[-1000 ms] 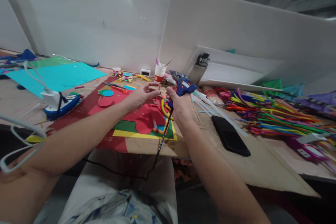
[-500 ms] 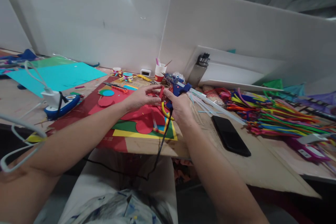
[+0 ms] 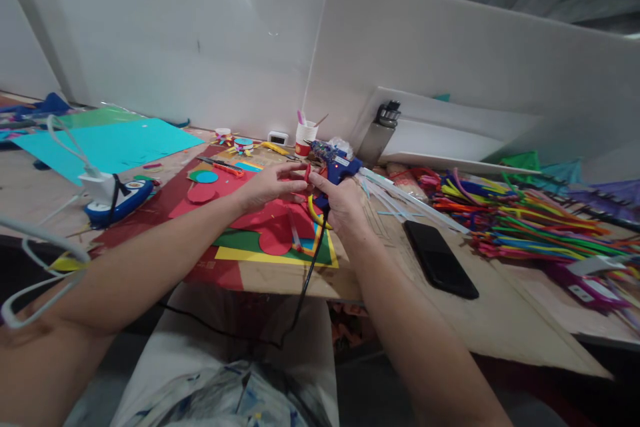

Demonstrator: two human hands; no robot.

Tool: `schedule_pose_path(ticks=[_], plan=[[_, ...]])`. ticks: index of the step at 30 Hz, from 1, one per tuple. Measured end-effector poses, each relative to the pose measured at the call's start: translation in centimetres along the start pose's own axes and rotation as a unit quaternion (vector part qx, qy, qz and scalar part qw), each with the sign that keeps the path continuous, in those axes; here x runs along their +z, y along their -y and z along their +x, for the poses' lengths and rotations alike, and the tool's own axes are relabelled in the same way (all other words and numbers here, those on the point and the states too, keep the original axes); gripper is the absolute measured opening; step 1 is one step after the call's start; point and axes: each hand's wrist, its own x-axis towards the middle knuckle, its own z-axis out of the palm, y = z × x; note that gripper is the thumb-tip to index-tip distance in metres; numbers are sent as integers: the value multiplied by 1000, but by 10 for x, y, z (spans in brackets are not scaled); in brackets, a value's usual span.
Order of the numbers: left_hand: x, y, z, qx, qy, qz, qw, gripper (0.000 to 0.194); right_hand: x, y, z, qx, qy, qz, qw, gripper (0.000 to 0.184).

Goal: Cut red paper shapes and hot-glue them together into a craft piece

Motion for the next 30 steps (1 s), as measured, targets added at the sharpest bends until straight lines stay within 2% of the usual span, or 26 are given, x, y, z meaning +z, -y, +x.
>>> schedule_pose_path(ticks=[5, 9, 12, 15, 22, 30], plan=[[-4, 2, 1, 13, 1, 55, 998, 70, 2, 0, -1, 28, -11, 60, 998, 33], [-6, 4, 2, 28, 9, 91, 995, 71, 2, -1, -1, 32, -26, 36, 999, 28], [-5, 4, 2, 27, 6, 85, 996, 70, 3, -2, -1, 33, -34, 13, 999, 25], [-3, 3, 2, 26, 0, 75, 997, 69, 4, -3, -2, 26, -34, 42, 998, 25], [-3, 0, -1, 23, -1, 88, 996, 76, 4, 0, -5, 24, 4, 38, 999, 32], [-1, 1, 0, 4, 23, 14, 1000, 72, 6, -3, -1, 17, -8, 60, 998, 32]])
